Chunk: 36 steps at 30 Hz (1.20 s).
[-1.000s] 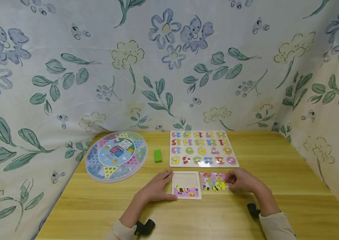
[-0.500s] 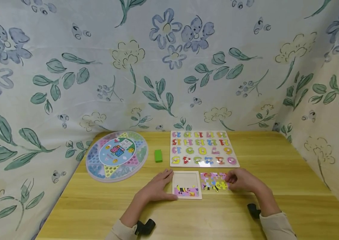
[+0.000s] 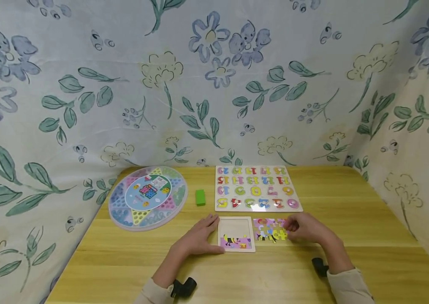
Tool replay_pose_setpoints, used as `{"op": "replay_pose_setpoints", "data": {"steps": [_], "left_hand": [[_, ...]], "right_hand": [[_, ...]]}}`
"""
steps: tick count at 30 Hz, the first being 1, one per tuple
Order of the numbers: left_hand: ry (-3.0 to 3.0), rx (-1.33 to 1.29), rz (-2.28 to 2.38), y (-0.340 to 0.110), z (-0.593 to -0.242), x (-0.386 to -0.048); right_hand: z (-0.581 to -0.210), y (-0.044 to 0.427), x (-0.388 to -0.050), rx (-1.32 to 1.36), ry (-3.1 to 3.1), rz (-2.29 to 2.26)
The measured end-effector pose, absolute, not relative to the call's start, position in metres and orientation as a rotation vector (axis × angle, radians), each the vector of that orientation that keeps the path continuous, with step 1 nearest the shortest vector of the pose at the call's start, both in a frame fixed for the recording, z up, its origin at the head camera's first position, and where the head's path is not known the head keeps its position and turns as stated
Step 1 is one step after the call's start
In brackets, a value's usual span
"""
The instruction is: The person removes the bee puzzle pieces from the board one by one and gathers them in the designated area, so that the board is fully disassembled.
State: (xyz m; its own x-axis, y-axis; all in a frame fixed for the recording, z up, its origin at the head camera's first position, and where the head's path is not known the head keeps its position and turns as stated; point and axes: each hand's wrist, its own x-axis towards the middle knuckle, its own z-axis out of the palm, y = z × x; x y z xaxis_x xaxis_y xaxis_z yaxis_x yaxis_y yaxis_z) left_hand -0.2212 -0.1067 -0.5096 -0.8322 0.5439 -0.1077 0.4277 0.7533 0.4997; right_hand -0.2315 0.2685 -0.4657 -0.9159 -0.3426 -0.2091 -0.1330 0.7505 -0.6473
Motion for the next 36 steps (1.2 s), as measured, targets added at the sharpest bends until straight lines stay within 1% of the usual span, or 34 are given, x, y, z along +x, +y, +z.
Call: {"op": "replay_pose_setpoints", "data": {"steps": [6,14,29,36], "left_hand": [[2.707,0.792,0.69,-0.108,-0.51,-0.221],[2.718,0.82,0.683,-0.108,-0.511,-0.22],[2.722,0.772,0.681,-0.108,-0.509,-0.222],[2.719,0.804,0.679,-0.108,-0.512,-0.222]], "right_hand": [[-0.465,0.259,-0.23,-0.496,2.658,-0.94],[-0.464,0.235,-0.23,-0.537,2.664,-0.905],[-0.456,0.147,-0.23,-0.742,2.584,-0.876],[-0.457,0.117,-0.226,-0.738,2.548,-0.806]]}}
